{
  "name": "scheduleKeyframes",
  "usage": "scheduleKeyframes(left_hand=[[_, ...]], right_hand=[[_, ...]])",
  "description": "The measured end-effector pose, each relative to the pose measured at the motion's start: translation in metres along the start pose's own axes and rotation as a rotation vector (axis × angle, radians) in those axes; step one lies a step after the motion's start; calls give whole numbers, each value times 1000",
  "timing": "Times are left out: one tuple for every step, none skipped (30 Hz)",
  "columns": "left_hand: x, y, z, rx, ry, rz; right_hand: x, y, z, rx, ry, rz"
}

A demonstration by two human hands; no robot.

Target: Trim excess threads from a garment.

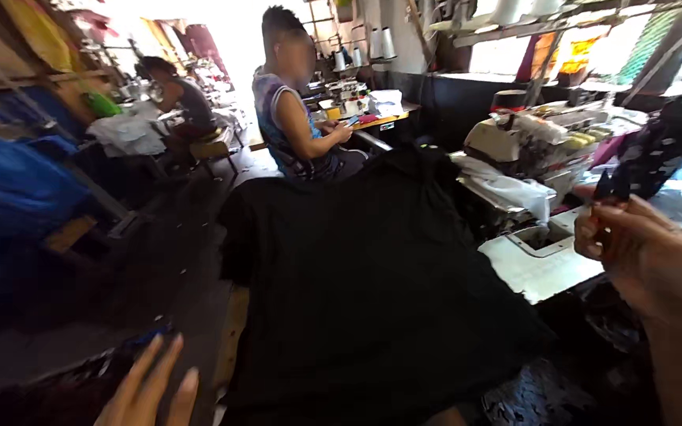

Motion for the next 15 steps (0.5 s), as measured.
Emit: scheduleKeyframes(left_hand=[[9,-8,7,64,-13,-82],[22,-10,11,102,-32,-170],[34,-4,10,113,-44,-231],[44,9,7,96,-58,-264],[51,27,2,71,-74,-269],[57,48,-7,54,-89,-239],[61,66,-17,77,-94,-170],[65,79,-29,184,-83,-112],[66,83,-40,273,-83,-103],[67,83,-50,313,-88,-122],[68,81,-60,329,-95,-148],[68,79,-70,340,-105,-186],[67,77,-79,348,-110,-237],[65,74,-85,347,-111,-289],[61,72,-89,340,-105,-339]], right_hand=[[-12,24,-12,-90,-58,-17],[-21,46,-25,-185,-145,-49],[-27,66,-39,-277,-271,-106],[-28,84,-51,-338,-408,-191],[-23,98,-62,-368,-533,-296],[-10,107,-69,-380,-615,-422],[10,111,-73,-392,-633,-558],[36,111,-75,-412,-604,-666],[60,107,-75,-433,-565,-733],[75,98,-75,-438,-552,-772],[80,89,-75,-425,-571,-794],[80,82,-78,-410,-594,-795],[79,76,-83,-393,-619,-789],[80,72,-86,-379,-643,-776],[79,70,-86,-376,-657,-767]])
Point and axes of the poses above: each hand's wrist, its own z-axis towards the middle knuckle, its own y-axis out of the palm, x = y × z, the point moved 1 cm from there along z, towards the middle knuckle, and after that the axes turned 15 degrees about x, right-handed, at the moved point
